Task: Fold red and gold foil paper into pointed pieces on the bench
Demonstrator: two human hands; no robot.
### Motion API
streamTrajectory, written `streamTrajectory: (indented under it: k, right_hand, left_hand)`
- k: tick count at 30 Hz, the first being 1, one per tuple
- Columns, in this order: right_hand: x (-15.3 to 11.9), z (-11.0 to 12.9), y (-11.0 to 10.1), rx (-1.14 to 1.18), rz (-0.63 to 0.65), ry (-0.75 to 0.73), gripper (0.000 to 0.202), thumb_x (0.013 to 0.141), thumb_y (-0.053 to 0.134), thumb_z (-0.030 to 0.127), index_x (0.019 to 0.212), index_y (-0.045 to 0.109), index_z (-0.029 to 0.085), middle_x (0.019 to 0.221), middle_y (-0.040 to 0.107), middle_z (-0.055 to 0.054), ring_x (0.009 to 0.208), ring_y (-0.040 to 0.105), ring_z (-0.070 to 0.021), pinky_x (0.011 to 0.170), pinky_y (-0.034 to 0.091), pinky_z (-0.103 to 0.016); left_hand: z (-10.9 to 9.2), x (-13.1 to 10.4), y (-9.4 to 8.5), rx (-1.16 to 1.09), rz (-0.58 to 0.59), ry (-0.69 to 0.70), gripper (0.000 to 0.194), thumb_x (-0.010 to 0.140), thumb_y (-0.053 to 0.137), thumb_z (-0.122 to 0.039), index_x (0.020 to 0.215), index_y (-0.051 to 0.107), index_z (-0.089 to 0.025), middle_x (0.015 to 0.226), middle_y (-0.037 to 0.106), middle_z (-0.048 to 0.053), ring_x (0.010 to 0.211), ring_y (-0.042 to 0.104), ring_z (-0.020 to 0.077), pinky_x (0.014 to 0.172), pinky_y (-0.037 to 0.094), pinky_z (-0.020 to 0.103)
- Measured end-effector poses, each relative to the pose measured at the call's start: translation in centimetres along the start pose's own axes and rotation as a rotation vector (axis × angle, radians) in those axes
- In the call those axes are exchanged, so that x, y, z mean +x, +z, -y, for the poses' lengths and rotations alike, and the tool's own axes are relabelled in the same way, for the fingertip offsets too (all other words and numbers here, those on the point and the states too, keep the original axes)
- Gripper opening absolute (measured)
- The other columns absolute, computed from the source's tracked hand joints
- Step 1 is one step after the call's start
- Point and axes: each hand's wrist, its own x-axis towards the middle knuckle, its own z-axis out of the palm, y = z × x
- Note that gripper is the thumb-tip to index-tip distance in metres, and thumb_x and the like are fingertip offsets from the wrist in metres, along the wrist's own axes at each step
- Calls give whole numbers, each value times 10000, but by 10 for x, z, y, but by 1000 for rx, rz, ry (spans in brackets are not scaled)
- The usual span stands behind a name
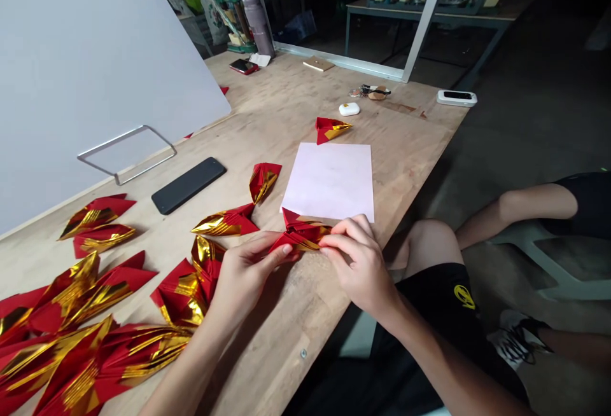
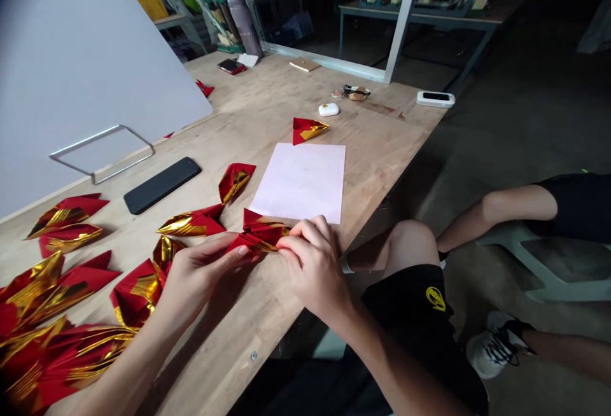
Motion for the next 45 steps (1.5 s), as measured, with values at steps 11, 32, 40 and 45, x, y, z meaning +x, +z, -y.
streamTrajectory:
  k: [11, 32, 40, 45]
  right_hand:
    - [-1, 3, 1, -39, 31, -29, 122, 952, 626, 121, 932, 721, 195, 904, 648, -63, 941, 558, -240, 832, 510, -438]
    - [2, 5, 6, -40, 147, -21, 181, 1011, 512, 131, 925, 663, 181, 956, 675, -60, 963, 517, -240, 849, 441, -401]
    - [2, 18, 11, -47, 62, 146, 47, 944, 672, 176, 935, 640, 209, 931, 703, -18, 1005, 544, -252, 894, 386, -407]
    - [1, 25, 22, -78, 16, 208, 124, 966, 601, 97, 961, 622, 220, 963, 714, -4, 1013, 562, -242, 881, 341, -394]
  left_hand:
    - [0, 2, -5, 119, -4, 89, 179, 806, 832, -385, 884, 839, -225, 948, 774, 59, 879, 715, 222, 778, 577, 287]
    - [5, 5, -5, 119, 70, 91, 168, 756, 855, -356, 824, 844, -203, 893, 752, 69, 872, 686, 198, 766, 556, 235]
    - [5, 1, 5, 87, -9, 69, 196, 769, 828, -378, 794, 826, -184, 851, 745, 66, 825, 681, 202, 743, 553, 259]
    - [6, 1, 6, 159, -46, 158, 147, 803, 793, -340, 811, 822, -197, 859, 767, 51, 837, 679, 194, 776, 530, 254]
